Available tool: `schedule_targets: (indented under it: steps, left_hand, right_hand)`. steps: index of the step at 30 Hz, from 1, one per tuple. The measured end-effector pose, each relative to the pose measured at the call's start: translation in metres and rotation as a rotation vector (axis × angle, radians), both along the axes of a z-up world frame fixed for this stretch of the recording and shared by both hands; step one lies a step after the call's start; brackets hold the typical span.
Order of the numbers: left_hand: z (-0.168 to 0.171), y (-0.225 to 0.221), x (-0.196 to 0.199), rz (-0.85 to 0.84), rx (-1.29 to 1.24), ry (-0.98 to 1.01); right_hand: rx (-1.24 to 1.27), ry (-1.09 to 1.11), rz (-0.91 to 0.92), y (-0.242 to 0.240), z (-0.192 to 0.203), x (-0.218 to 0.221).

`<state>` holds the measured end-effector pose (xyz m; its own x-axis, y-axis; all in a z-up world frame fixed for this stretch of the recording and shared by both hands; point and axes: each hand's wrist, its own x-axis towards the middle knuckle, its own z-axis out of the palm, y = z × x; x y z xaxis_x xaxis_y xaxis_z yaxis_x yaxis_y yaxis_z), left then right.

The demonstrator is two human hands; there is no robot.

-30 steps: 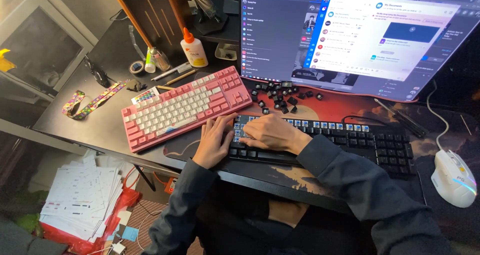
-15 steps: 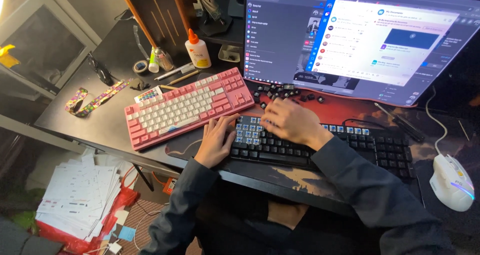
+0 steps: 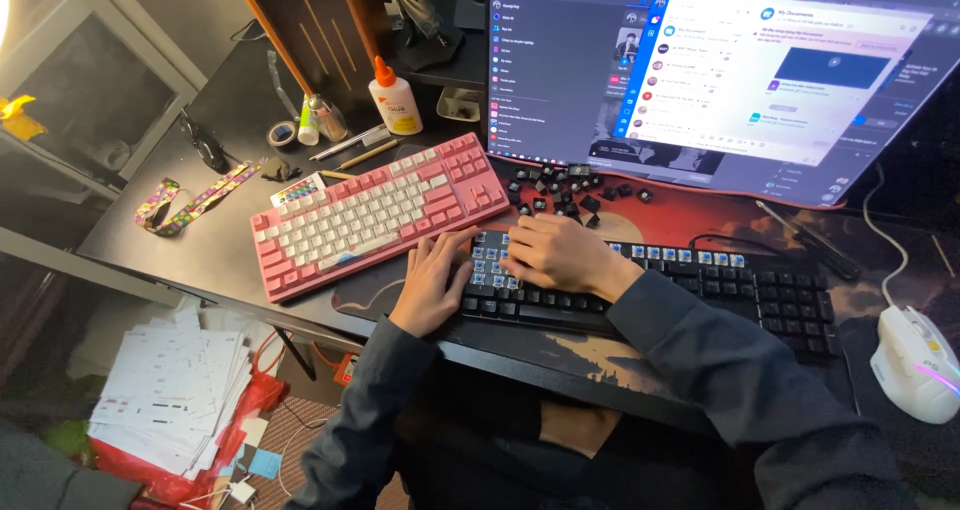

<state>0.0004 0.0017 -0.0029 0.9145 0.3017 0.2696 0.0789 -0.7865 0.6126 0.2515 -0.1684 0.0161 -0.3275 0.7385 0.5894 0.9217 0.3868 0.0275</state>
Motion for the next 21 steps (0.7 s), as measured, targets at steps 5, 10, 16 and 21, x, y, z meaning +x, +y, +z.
schedule_targets:
  steps: [5,10,16,21]
  left_hand:
    - [0.002,0.000,-0.001,-0.001,-0.017,-0.004]
    - [0.011,-0.003,-0.002,-0.005,-0.024,0.009]
    - [0.018,-0.005,-0.003,-0.002,-0.036,0.012]
    - [0.012,-0.003,-0.001,0.002,-0.026,0.000]
  right_hand:
    - [0.010,-0.054,0.040,0.006,0.003,0.000]
    - [-0.030,-0.066,0.033,0.009,0.005,-0.005]
    - [-0.070,-0.034,0.033,0.009,0.007,-0.009]
    - [-0.096,-0.014,0.030,0.001,0.004,0.002]
